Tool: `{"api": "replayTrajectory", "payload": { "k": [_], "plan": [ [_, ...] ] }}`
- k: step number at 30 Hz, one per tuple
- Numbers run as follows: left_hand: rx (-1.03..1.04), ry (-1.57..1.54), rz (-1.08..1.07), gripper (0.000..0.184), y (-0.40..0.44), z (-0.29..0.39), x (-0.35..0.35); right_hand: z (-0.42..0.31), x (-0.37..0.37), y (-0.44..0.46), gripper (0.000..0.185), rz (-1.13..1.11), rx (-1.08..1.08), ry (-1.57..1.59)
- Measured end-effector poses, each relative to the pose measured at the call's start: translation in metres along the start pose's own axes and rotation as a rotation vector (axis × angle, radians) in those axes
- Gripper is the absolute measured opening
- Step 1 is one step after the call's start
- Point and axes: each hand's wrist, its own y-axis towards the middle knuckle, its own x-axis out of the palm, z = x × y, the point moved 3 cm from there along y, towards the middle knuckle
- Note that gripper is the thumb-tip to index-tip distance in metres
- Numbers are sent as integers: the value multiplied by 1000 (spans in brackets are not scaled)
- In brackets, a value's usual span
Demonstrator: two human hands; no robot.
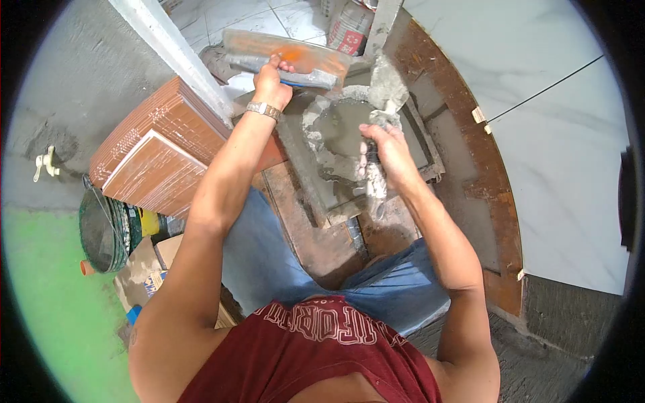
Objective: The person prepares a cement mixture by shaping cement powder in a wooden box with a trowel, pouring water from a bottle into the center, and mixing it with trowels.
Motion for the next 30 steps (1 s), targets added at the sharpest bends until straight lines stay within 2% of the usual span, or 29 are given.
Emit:
{"api": "replayTrajectory", "payload": {
  "k": [1, 5, 9, 15, 19, 24, 25, 28, 30],
  "plan": [
    [-38, -109, 36, 10, 3, -4, -1, 0, 4, -2, 18, 2, 18, 23],
    [-102, -207, 117, 9, 2, -19, -4, -1, 11, -1, 16, 3, -37, 29],
    [-97, -182, 86, 8, -11, -25, 0, -4, 11, -1, 17, -70, -15, 39],
    [-87, -197, 78, 8, -23, -27, 6, -3, 9, 1, 18, -49, 21, 23],
    [-39, -201, 98, 9, -34, -24, 13, 30, 8, 10, 18, -11, 77, 36],
    [-47, -239, 17, 10, -28, -17, 11, 60, -10, 22, 20, 51, 330, 40],
    [-68, -239, -38, 9, -26, -12, 13, 58, -16, 24, 23, 59, 303, 35],
    [-116, -182, -241, 11, -30, 4, 20, 28, -27, 26, 27, 146, 20, -59],
    [-5, 49, -339, 16, -31, 13, 19, 5, -32, 26, 17, 71, -77, -184]
  ]
}}
